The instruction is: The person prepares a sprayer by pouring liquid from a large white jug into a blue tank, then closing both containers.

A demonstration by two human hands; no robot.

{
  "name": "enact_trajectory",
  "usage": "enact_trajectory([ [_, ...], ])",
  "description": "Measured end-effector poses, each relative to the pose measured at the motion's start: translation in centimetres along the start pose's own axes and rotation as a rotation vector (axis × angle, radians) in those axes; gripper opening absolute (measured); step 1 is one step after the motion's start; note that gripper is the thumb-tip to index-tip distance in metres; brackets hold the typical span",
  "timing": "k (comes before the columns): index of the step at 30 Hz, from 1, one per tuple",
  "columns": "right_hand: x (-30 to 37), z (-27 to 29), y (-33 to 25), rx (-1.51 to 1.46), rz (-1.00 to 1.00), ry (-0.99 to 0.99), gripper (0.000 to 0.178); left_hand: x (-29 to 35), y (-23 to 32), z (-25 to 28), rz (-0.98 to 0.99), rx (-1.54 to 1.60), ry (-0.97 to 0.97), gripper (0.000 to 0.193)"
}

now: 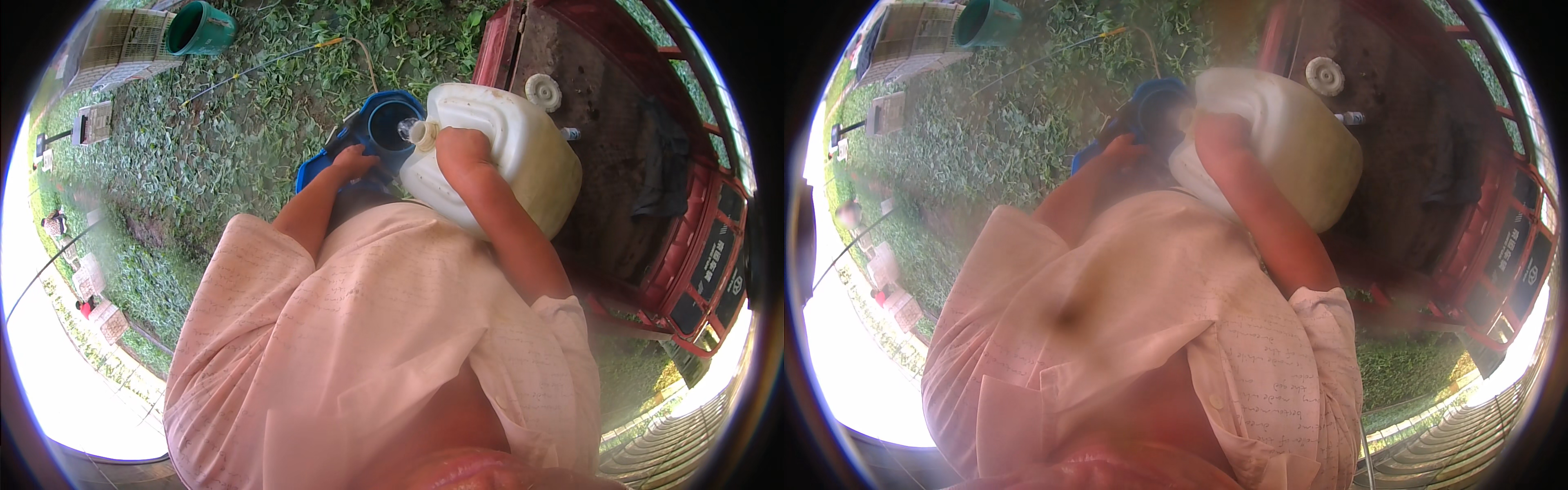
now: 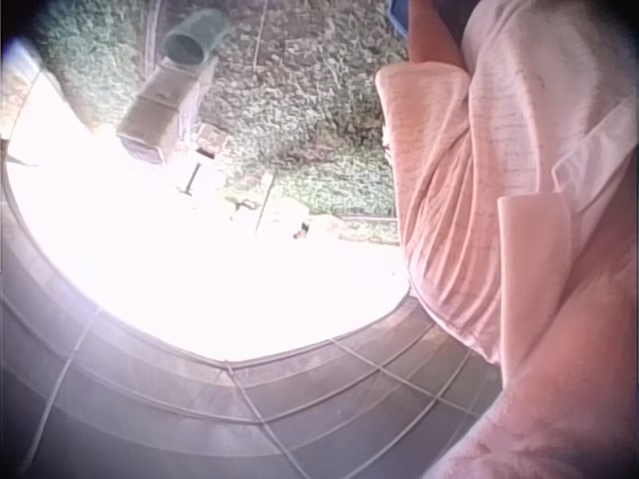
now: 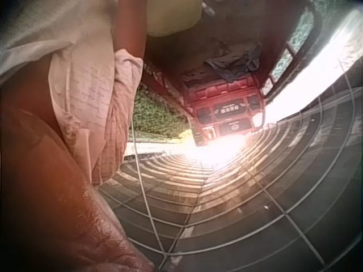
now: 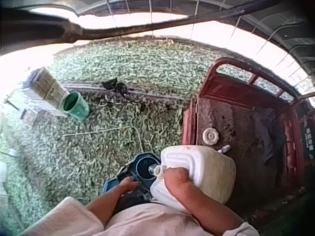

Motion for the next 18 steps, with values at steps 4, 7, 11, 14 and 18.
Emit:
enact_trajectory([
  [4, -0.01, -0.07, 0.15, -0.025, -0.002, 0.041, 0.017, 0.28, 0.26, 0.02, -0.004, 0.002, 0.042, 0.064],
  [7, -0.05, 0.26, -0.03, -0.028, -0.019, 0.021, 0.017, 0.29, 0.2, 0.05, 0.0, 0.029, 0.018, 0.064],
  [11, -0.07, 0.12, 0.05, -0.04, -0.032, 0.007, 0.017, 0.73, 0.55, 0.24, 0.001, 0.022, 0.027, 0.065],
  [14, -0.31, -0.18, 0.17, -0.034, -0.064, -0.004, 0.017, 0.54, 0.51, 0.28, -0.02, -0.02, 0.061, 0.065],
  [18, -0.35, -0.31, 0.18, -0.032, -0.053, -0.013, 0.017, 0.38, 0.41, 0.18, -0.017, -0.029, 0.054, 0.066],
])
Point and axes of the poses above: each hand's wrist, its own x-axis away from the middle knuckle, its own z-axis out of the back of the hand, y = z × x, the point moved 5 cm from there along -x, towards the middle knuckle, and after that the axes turned 3 degrees about z, right-handed, at the moved point
